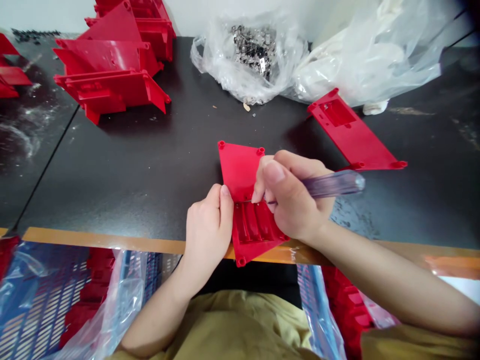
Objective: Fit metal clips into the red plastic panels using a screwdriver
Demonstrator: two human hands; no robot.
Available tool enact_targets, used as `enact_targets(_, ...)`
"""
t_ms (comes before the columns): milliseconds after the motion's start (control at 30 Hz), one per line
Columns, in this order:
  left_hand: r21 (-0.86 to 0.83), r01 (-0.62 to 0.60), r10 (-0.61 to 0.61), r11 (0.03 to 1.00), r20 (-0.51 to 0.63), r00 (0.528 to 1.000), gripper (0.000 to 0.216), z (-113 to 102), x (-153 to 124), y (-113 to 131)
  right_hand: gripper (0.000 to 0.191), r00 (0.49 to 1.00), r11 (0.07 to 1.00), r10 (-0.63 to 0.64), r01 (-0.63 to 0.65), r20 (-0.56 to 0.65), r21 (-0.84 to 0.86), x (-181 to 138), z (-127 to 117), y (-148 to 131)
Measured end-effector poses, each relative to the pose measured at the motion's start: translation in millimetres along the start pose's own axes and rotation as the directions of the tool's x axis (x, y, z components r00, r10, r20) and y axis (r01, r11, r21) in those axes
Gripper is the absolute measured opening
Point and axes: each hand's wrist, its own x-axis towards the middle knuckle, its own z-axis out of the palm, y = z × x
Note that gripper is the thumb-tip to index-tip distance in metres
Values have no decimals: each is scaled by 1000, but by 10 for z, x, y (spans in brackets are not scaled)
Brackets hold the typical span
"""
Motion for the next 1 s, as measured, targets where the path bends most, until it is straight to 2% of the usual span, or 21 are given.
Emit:
enact_targets(200, -29, -10, 10, 1000, -9, 1000, 36, 8, -1, -12, 46, 999, 999, -38, 39, 9, -21, -11, 4, 8)
enact_targets(500, -85, 16, -13, 996, 34, 999, 38, -4, -8, -52, 50, 985, 980, -97, 119, 140, -158, 66, 8, -89)
enact_targets(733, -102, 10, -6, 995, 42, 999, 40, -8, 18, -89, 50, 983, 988, -77, 98, 166, -122, 90, 6, -36)
enact_targets(800, -96, 14, -8, 995, 61, 998, 40, -39, -14, -76, 50, 995, 999, -32, 34, 100, -21, 110, 15, 1)
enact_targets(867, -100, 52, -44, 994, 87, 995, 36, -72, -85, -52, 52, 999, 992, 26, -20, -43, 128, 149, 10, 23)
enact_targets(933, -130, 103, -87, 986, 123, 989, 31, -88, -181, -28, 56, 980, 969, 84, -38, -181, 243, 198, -14, 13)
enact_targets(1000, -181, 135, -108, 974, 151, 983, 31, -72, -269, -19, 56, 967, 954, 144, -79, -209, 290, 235, -44, -25)
